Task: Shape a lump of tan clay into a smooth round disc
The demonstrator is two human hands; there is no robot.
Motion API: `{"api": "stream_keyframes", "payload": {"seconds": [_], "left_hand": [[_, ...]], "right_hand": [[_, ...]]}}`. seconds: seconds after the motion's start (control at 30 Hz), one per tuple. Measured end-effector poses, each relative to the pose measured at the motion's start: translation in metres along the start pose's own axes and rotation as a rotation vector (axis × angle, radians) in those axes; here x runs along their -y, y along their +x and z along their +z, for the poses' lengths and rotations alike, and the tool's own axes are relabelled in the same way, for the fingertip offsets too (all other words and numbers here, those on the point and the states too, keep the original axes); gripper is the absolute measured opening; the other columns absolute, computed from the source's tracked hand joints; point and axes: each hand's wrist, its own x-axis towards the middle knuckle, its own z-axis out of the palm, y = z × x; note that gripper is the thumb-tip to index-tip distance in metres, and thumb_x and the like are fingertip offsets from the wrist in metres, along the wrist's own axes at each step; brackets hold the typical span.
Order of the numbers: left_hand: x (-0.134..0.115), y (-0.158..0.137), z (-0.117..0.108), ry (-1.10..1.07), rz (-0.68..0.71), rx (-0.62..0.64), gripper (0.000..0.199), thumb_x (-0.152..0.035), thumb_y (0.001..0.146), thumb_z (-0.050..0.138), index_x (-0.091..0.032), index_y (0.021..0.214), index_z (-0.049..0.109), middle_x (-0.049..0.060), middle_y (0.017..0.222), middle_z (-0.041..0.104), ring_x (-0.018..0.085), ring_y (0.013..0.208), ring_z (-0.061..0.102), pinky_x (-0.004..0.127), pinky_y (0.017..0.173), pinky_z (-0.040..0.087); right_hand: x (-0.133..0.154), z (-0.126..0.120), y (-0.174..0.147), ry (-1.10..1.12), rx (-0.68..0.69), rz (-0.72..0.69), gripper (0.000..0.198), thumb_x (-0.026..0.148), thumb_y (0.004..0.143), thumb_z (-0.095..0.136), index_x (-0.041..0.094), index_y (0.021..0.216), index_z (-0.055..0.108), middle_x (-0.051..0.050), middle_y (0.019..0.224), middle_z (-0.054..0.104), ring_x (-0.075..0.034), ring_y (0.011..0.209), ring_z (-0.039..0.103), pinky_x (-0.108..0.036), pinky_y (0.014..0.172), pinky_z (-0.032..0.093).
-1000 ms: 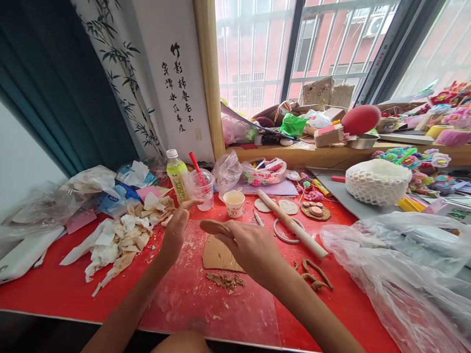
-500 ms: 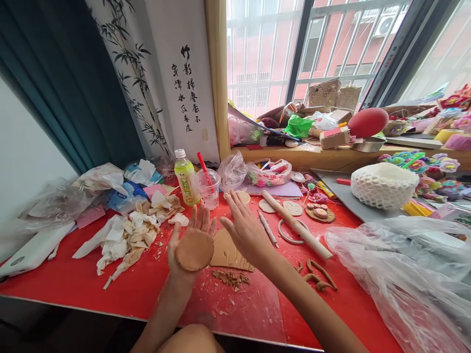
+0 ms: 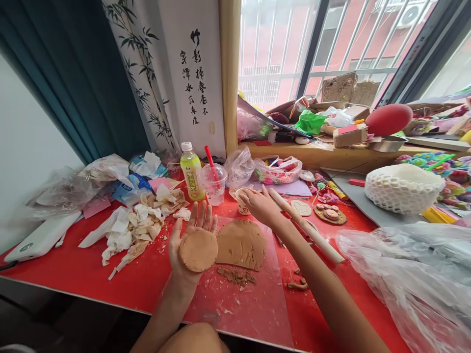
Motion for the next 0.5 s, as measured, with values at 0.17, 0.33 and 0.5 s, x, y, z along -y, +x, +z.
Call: {"api": "stream_keyframes", "payload": {"seconds": [0.17,0.33,0.5], "left_hand": [[-0.001,-0.001,0.002,0.052,0.014,0.002,0.045,-0.047,0.092,0.027,-0.025,0.12,0.055,0.002,0.137,0.05,0.017,0.135,0.035,0.035,0.11,0.033],[-0.002,-0.002,0.003,0.074,0.017,0.01,0.048,-0.049,0.091,0.027,-0.024,0.122,0.053,0.003,0.138,0.048,0.019,0.136,0.032,0.036,0.11,0.032],[-0.004,-0.004,0.005,0.103,0.002,-0.018,0.047,-0.045,0.092,0.027,-0.023,0.124,0.052,0.003,0.139,0.047,0.019,0.138,0.028,0.036,0.111,0.029]], "right_hand": [[0.007,-0.007,-0.009,-0.019,-0.068,0.047,0.04,0.027,0.096,0.026,0.014,0.123,0.053,-0.014,0.133,0.051,-0.026,0.128,0.043,-0.059,0.109,0.019],[0.056,-0.024,-0.033,0.112,-0.243,0.095,0.053,0.039,0.095,0.032,0.011,0.141,0.03,-0.014,0.143,0.038,-0.023,0.135,0.033,-0.048,0.111,0.027],[0.112,-0.037,-0.059,0.34,-0.104,-0.285,0.047,0.041,0.097,0.027,0.017,0.134,0.041,-0.009,0.138,0.047,-0.017,0.134,0.035,-0.043,0.112,0.029]]}}
